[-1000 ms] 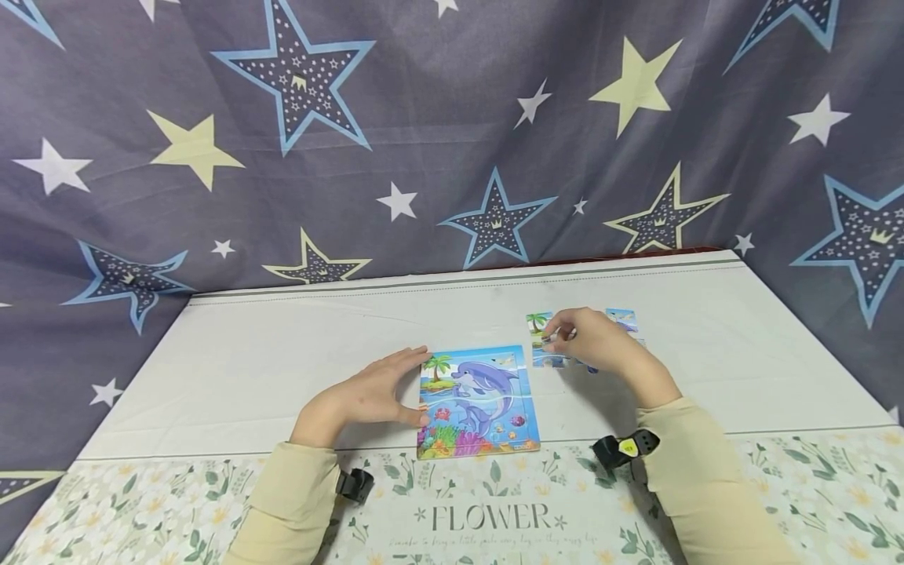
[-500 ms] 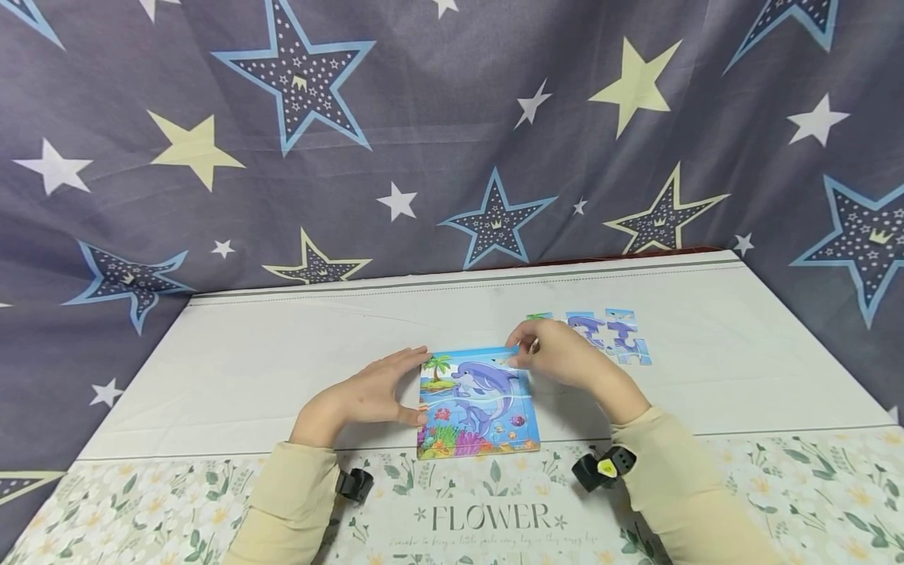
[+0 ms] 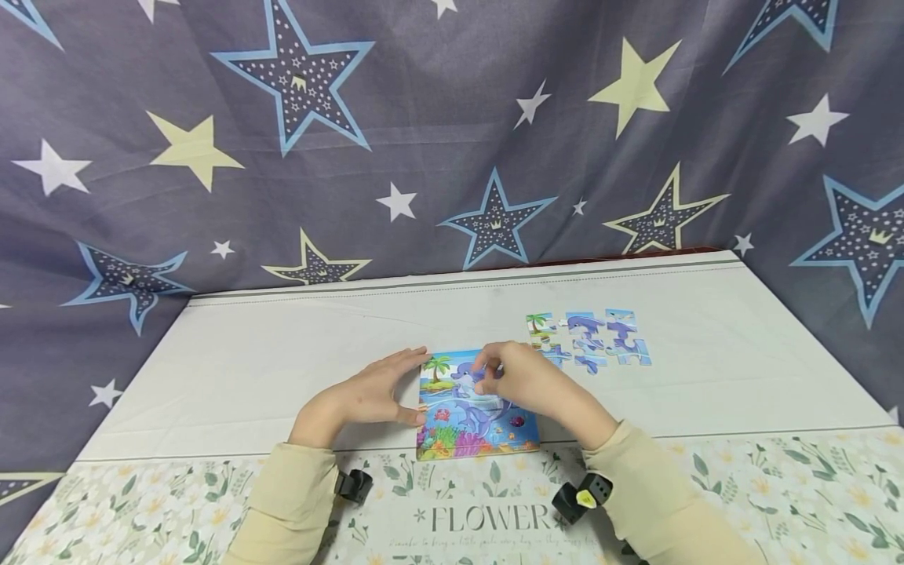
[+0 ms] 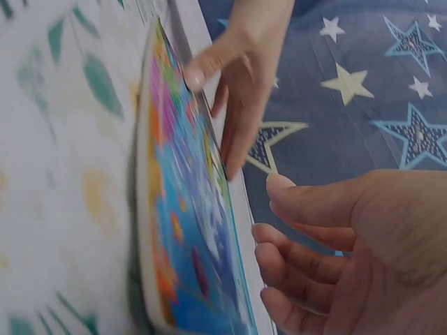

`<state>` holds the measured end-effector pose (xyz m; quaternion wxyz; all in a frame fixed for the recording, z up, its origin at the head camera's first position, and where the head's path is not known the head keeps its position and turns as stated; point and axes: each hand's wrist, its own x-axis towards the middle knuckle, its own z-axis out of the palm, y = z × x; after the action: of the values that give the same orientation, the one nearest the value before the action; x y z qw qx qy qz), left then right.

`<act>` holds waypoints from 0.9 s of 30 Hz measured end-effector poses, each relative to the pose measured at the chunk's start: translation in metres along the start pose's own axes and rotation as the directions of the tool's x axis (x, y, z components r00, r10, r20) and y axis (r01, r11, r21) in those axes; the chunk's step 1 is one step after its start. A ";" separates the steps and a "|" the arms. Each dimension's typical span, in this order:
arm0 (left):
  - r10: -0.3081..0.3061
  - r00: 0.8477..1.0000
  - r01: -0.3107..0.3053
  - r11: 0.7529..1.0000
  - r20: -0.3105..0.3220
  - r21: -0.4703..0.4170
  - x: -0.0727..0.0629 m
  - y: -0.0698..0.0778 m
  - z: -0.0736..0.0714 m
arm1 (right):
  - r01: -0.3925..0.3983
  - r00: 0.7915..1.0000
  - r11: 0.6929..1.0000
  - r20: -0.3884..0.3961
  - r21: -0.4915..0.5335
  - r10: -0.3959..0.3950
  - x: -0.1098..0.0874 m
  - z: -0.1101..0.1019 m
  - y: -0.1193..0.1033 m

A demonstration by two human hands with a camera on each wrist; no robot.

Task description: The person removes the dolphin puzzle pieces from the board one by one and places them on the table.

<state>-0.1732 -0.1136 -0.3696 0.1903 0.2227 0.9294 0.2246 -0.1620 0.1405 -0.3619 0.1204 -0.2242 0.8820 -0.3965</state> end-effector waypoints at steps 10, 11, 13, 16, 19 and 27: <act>-0.007 1.000 0.007 1.000 -0.002 0.000 0.000 -0.001 0.000 | 0.029 0.998 1.000 0.055 0.001 -0.029 -0.001 0.022 -0.012; -0.009 1.000 0.009 1.000 -0.002 -0.002 0.000 -0.001 0.000 | 0.035 0.998 0.999 0.059 -0.009 -0.035 -0.001 0.024 -0.013; -0.012 1.000 0.012 1.000 0.000 -0.002 -0.001 -0.001 0.000 | 0.033 0.997 0.999 0.064 -0.028 -0.032 -0.002 0.027 -0.016; -0.015 1.000 0.015 1.000 0.002 -0.001 -0.001 0.000 -0.001 | 0.019 0.998 0.999 0.067 -0.049 -0.015 -0.003 0.032 -0.020; -0.014 1.000 0.014 1.000 0.001 -0.001 0.000 0.000 -0.001 | -0.006 0.998 0.998 0.065 -0.056 0.010 -0.003 0.036 -0.023; -0.017 1.000 0.017 1.000 -0.004 -0.003 0.000 0.000 0.000 | -0.026 0.997 0.995 0.070 -0.100 0.034 -0.003 0.043 -0.025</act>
<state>-0.1735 -0.1136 -0.3701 0.1907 0.2140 0.9313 0.2250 -0.1351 0.0991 -0.3711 0.1468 -0.2308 0.8990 -0.3421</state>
